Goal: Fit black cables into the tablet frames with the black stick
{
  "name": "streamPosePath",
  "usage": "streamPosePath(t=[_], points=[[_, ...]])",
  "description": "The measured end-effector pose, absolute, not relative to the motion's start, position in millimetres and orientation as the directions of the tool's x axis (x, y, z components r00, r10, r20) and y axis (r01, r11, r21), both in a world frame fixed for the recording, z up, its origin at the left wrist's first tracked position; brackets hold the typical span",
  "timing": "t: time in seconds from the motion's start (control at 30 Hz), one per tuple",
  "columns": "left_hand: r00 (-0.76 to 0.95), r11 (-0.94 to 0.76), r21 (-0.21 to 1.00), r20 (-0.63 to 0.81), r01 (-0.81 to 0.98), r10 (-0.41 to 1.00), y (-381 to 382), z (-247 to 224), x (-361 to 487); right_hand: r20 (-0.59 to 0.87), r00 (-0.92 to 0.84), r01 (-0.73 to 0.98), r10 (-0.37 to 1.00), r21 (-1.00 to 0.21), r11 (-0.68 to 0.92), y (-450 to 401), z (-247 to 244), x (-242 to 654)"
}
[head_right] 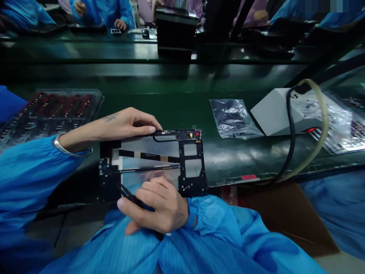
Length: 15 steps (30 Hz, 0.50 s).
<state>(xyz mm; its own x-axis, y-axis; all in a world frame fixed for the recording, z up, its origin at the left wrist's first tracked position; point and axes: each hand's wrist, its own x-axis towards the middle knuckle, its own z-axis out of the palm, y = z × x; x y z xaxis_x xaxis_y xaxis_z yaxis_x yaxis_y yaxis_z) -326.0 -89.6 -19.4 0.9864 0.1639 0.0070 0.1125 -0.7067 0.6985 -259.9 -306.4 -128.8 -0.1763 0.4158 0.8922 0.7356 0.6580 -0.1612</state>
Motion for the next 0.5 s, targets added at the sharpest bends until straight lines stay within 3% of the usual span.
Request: streamPosePath(t=[0.2,0.4,0.5], points=[[0.979,-0.438,0.878,-0.147,0.194,0.139,-85,-12,-324,0.828,-0.148,0.782,0.541,-0.237,0.577,-310,-114,-257],[0.964,-0.318,0.929,-0.118,0.191,0.237,-77,10,-329,0.674,-0.445,0.820,0.590,0.042,0.571,-309,-83,-208],[0.940,-0.267,0.944,-0.101,0.195,0.327,-75,17,-327,0.683,-0.431,0.801,0.590,-0.012,0.598,-304,-67,-172]])
